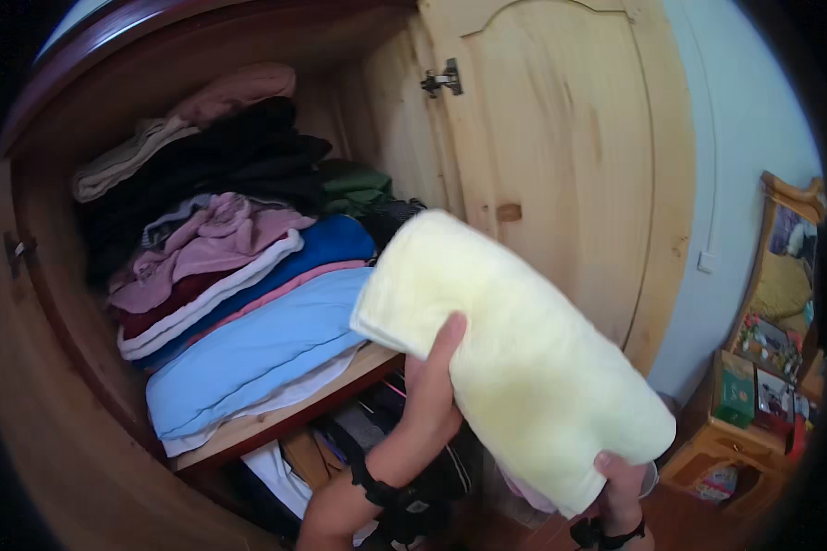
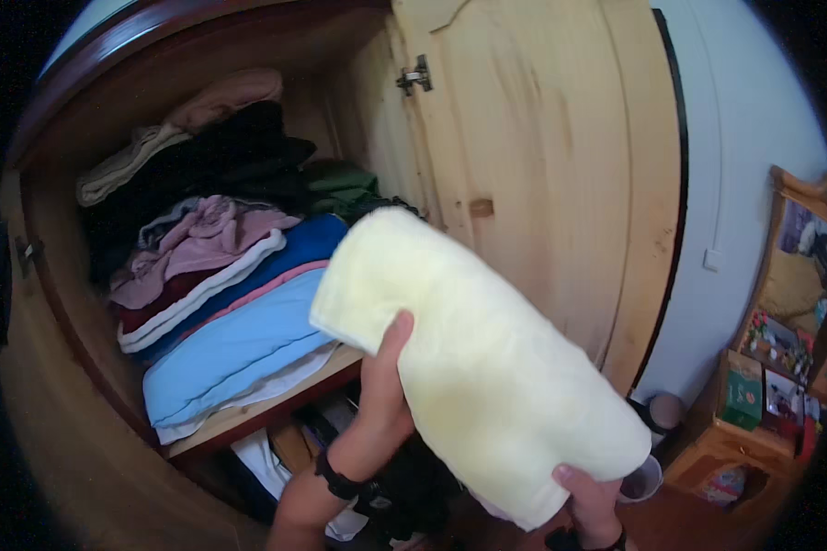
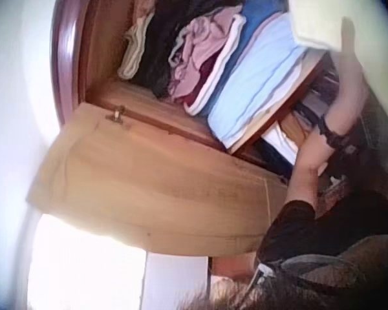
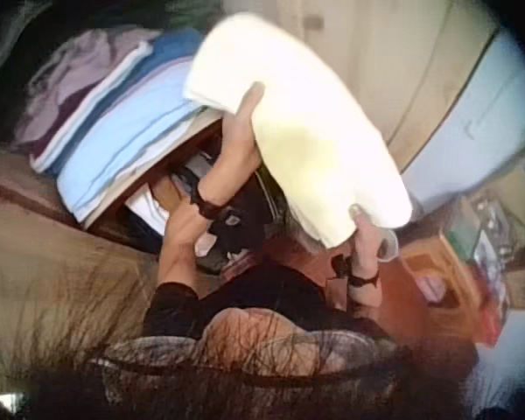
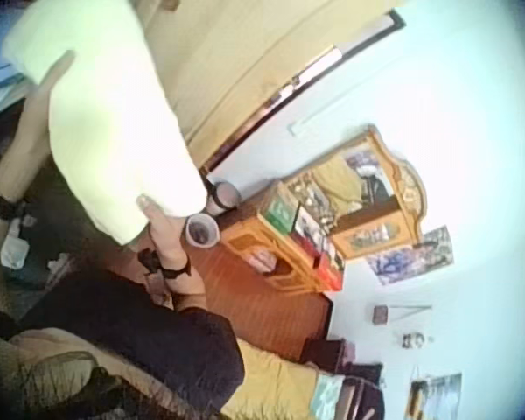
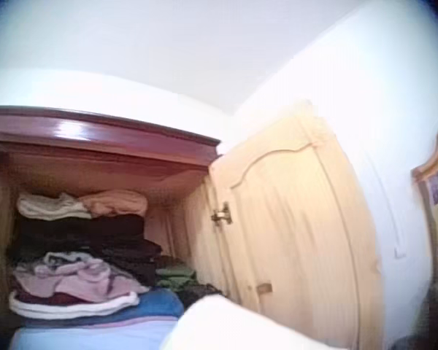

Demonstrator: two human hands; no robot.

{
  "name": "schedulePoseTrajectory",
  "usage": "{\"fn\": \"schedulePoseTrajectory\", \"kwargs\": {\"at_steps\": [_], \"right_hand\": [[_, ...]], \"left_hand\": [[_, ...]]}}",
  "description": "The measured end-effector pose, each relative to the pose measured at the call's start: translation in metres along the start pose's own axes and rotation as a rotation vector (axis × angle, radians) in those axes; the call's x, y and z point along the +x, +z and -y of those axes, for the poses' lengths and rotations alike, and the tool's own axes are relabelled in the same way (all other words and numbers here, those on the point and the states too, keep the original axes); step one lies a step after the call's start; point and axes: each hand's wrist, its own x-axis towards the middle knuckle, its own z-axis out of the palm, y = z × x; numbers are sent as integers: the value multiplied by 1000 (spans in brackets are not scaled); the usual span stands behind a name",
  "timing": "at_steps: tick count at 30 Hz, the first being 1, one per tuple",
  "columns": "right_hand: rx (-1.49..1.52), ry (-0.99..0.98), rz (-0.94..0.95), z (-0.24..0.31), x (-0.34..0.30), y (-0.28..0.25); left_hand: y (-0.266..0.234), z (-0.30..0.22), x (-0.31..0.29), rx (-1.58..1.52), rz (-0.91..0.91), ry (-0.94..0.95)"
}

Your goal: The person picks up folded clothes from a bed, including a pink garment and black pants, and places them into a wooden closet. The person then picks up several white cloths, a green sweater, and a black tank top, folding each item by hand on the bed before placing them into the closet.

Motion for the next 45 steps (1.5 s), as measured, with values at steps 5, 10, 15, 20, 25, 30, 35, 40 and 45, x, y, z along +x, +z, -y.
{"fn": "schedulePoseTrajectory", "kwargs": {"at_steps": [5,10,15,20,25,30,35,40,45], "right_hand": [[121,-66,166,7,80,88],[350,-141,282,13,182,188],[497,-142,315,8,271,256],[365,-295,293,-13,342,302],[405,-100,315,-29,371,366],[278,44,199,-65,402,359],[223,193,212,-92,400,363],[161,191,222,-97,394,343],[126,214,168,-112,391,335]], "left_hand": [[25,-92,78,216,64,217],[53,-186,193,456,105,405],[64,-251,293,508,178,399],[24,-275,456,583,47,323],[-96,-375,597,920,-144,519],[-191,-300,642,1185,-337,205],[-170,-276,607,2035,-904,387],[-51,-269,496,2346,-306,950],[-57,-236,444,1959,46,-126]]}}
